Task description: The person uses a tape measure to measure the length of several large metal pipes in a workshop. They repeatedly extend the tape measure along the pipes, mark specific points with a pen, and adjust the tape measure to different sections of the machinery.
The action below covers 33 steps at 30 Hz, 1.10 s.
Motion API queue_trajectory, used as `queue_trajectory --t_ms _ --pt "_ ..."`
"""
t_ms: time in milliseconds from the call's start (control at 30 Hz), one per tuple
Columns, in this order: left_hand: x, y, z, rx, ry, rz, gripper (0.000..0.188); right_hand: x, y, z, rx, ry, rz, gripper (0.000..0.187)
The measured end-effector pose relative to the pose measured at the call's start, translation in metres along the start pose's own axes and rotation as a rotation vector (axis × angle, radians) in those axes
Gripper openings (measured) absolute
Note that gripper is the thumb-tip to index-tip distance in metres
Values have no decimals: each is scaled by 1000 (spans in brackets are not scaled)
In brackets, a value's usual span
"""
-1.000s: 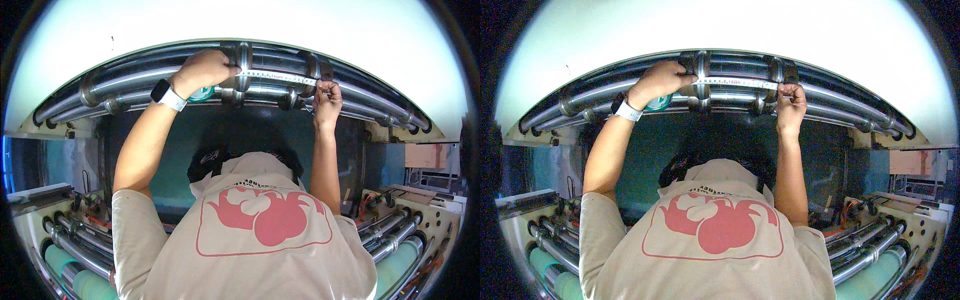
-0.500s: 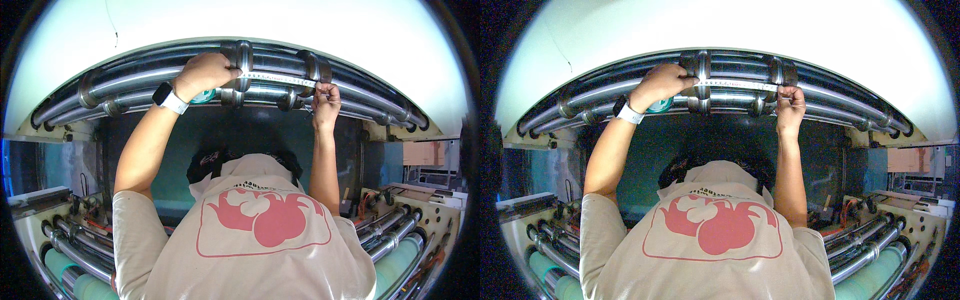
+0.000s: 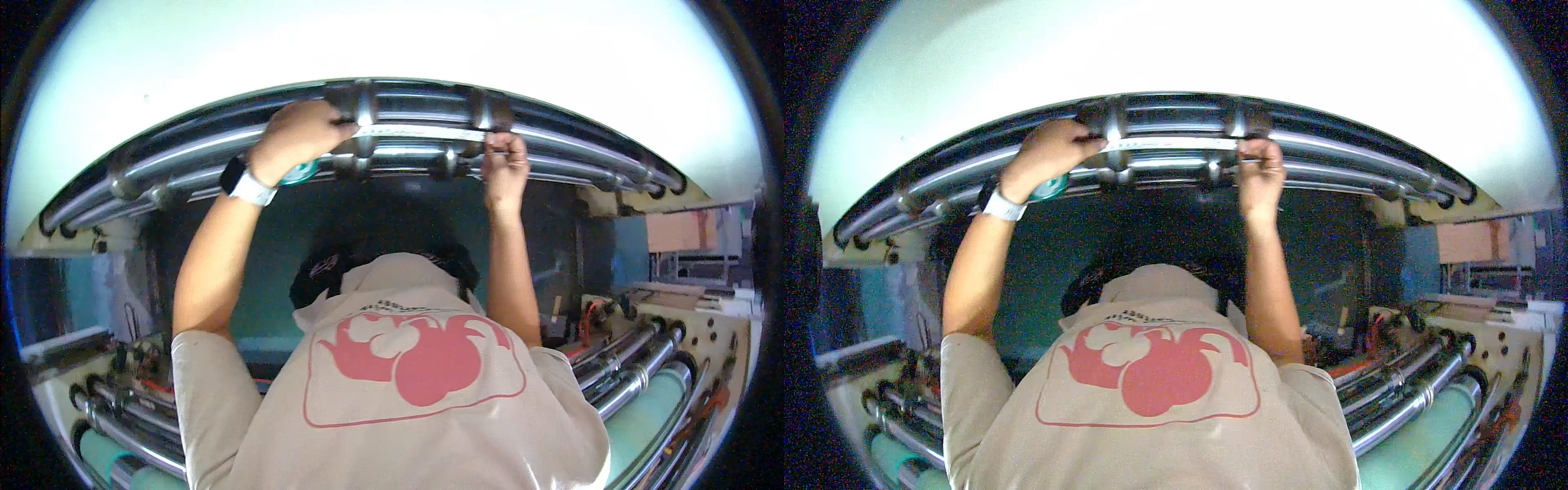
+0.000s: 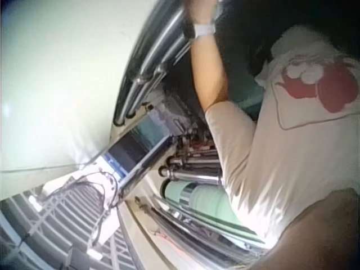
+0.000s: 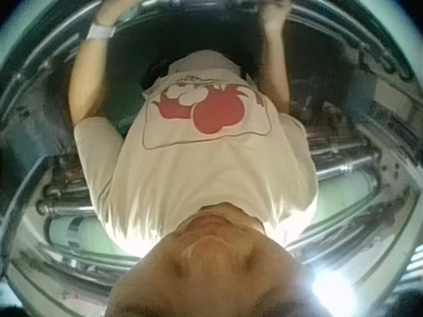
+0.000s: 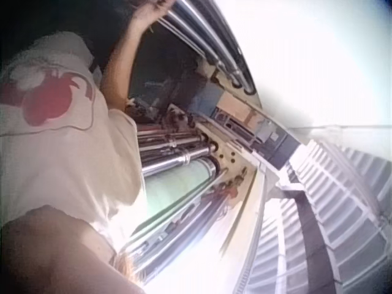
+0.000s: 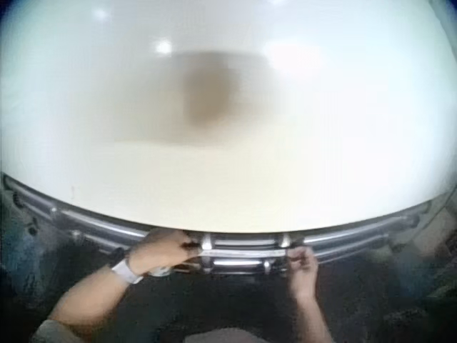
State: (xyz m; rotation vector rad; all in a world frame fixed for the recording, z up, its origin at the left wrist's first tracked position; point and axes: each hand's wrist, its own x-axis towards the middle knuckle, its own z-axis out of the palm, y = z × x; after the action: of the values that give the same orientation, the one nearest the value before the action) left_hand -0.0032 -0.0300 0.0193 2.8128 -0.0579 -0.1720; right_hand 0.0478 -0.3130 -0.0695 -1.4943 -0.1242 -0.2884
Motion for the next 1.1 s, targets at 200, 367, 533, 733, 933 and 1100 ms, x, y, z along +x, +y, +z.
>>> queue_trajectory --t_ms 200,367,533,733,933,1100 --pt "1 3 -1 -45 4 -65 38 -19 14 -14 115 52 275 23" --pt "-1 5 -2 -81 -2 -84 38 -27 21 -3 291 -56 599 36" --pt "0 4 -1 -103 4 -69 37 -20 33 4 468 -98 594 34" --pt "-1 6 -4 -92 -11 -92 37 -21 38 6 504 -75 589 34" --pt "-1 5 -4 -95 16 -54 37 -20 41 5 524 -65 596 34" --pt "0 1 2 -67 33 -52 38 -22 34 8 509 -29 616 34"
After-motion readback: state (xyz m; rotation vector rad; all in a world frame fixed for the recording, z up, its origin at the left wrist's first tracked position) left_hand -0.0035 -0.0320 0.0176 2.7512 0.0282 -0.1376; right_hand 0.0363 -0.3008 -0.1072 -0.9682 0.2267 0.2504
